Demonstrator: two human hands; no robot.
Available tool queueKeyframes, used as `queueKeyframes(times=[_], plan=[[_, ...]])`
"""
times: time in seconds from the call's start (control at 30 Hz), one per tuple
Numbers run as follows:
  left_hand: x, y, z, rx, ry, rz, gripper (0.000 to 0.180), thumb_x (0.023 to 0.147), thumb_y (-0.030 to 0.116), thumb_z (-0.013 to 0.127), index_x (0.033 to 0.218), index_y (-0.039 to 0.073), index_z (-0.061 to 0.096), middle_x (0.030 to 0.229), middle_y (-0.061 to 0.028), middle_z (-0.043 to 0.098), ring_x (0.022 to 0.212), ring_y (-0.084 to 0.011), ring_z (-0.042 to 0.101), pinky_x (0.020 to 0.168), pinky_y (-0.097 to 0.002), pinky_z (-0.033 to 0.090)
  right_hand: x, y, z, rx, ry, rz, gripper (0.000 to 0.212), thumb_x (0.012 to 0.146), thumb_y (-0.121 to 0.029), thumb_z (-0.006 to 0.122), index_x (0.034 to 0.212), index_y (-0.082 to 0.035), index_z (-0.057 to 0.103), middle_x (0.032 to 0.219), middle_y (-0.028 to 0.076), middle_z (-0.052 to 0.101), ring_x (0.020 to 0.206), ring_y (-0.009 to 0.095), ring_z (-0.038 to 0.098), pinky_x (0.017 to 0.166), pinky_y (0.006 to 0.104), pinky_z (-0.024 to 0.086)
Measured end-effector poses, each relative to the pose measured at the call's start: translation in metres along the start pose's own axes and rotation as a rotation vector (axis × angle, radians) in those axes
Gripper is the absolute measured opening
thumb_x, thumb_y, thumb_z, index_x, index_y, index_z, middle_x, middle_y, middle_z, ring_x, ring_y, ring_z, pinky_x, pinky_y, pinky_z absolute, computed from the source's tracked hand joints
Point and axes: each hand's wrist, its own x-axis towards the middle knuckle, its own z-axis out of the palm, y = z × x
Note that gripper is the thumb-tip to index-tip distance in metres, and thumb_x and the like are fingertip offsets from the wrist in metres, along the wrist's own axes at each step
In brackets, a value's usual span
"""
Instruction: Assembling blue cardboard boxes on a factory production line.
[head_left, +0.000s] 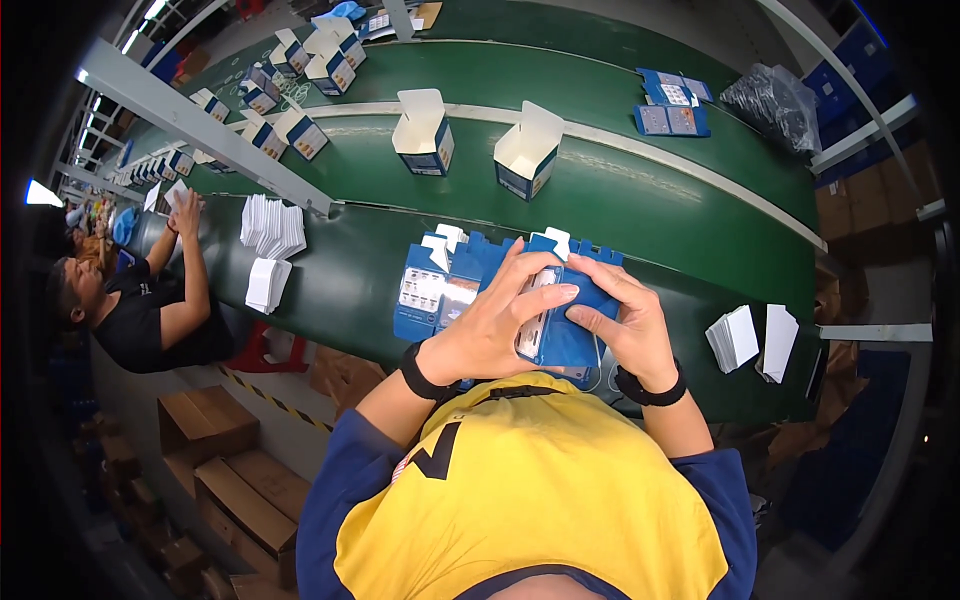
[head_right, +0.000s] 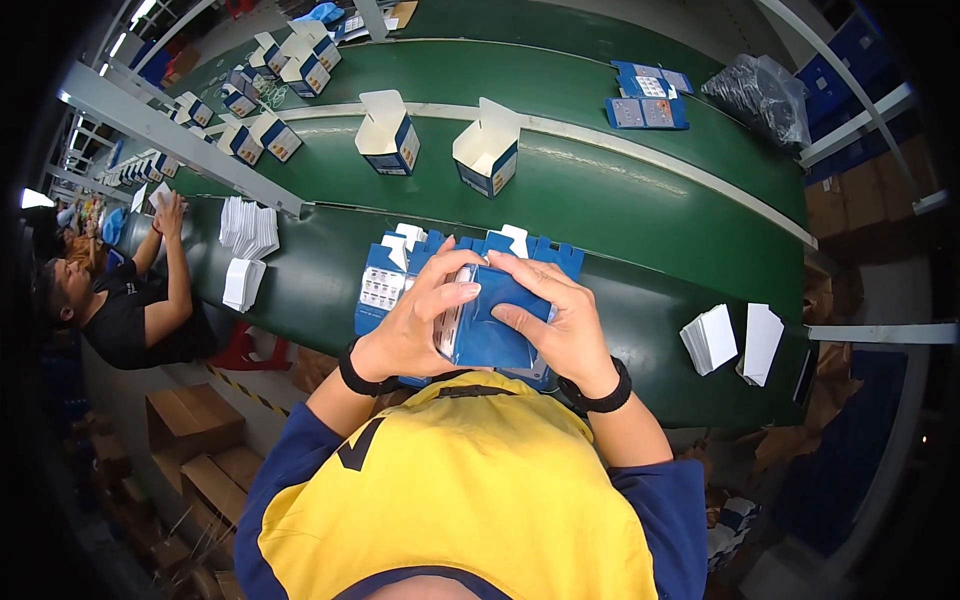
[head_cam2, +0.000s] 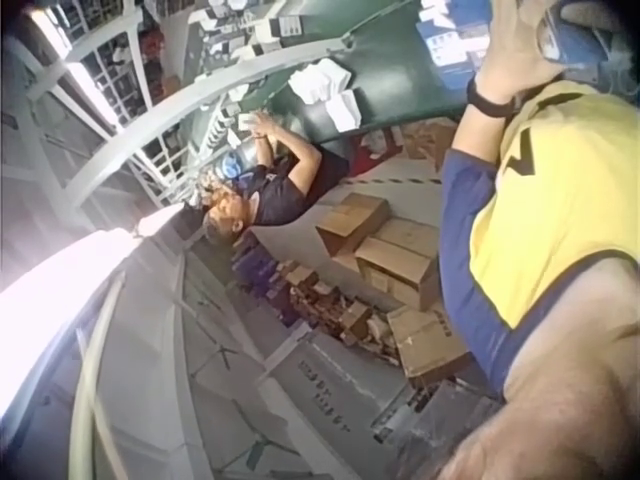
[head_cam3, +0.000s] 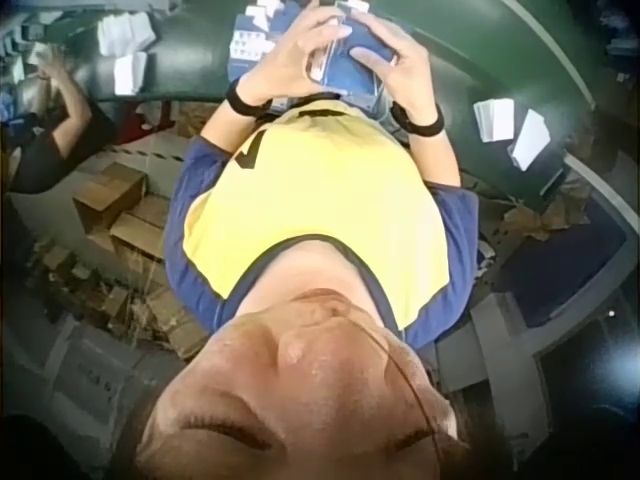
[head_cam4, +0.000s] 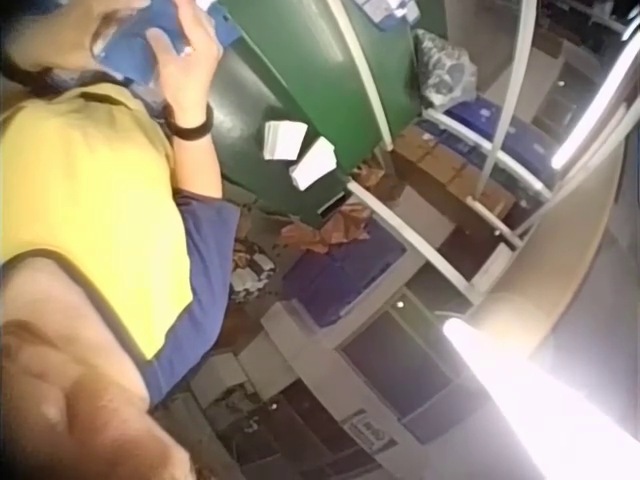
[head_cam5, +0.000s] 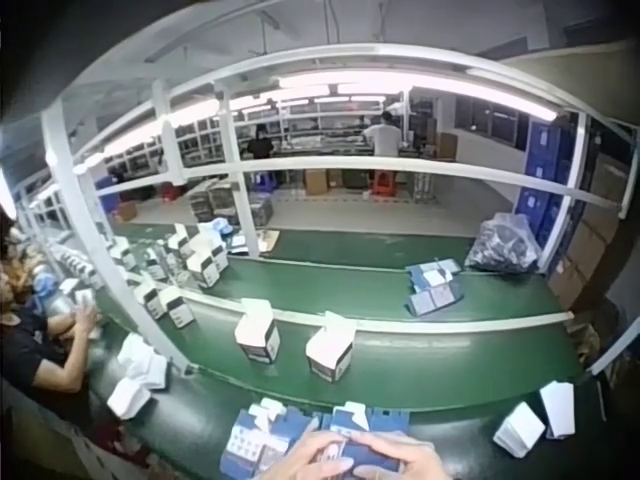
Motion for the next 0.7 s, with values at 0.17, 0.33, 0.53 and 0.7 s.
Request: queueKeyframes(times=[0.17,0.33,0.53,0.7], plan=[[-0.002,0.0,0.003,-0.007,-0.002,0.015,0.096,0.059,0.032,0.083,0.134,0.012,0.027,0.128,-0.0193,0.035,0.119,-0.0386,0.038,0.105,-0.0578,0.016,-0.005,0.005,-0.007,0.156,-0.062,-0.013,0.054,0.079,-0.023,0.068,0.127,-0.006,0.049,0.118,0.013,0.055,0.109,0.021,0.052,0.094,0.0316,0.038],[0.012,0.005,0.026,-0.025,0.134,-0.03,0.109,0.057,0.036,0.084,0.136,0.003,0.018,0.134,-0.0211,0.031,0.126,-0.0409,0.032,0.106,-0.0548,0.014,-0.004,0.0,0.014,0.542,0.161,-0.103,0.075,0.087,-0.052,0.046,0.141,-0.007,0.019,0.14,0.016,0.03,0.128,0.026,0.032,0.106,0.0369,0.022],[0.004,-0.003,0.049,-0.184,0.289,-0.136,0.108,0.057,0.037,0.083,0.136,0.003,0.019,0.136,-0.0233,0.03,0.13,-0.0405,0.027,0.108,-0.0521,0.013,0.004,0.003,0.011,0.316,0.264,-0.113,0.095,0.08,-0.073,0.031,0.144,-0.01,0.002,0.148,0.014,0.008,0.135,0.029,0.015,0.109,0.0405,0.01],[-0.001,-0.017,0.029,0.137,0.108,0.029,0.09,0.065,0.022,0.078,0.136,0.011,0.023,0.141,-0.0169,0.028,0.131,-0.0348,0.028,0.107,-0.052,0.017,0.013,0.045,-0.013,0.714,0.091,0.198,0.083,0.085,-0.055,0.044,0.143,-0.008,0.007,0.142,0.015,0.025,0.128,0.028,0.031,0.105,0.0391,0.025]])
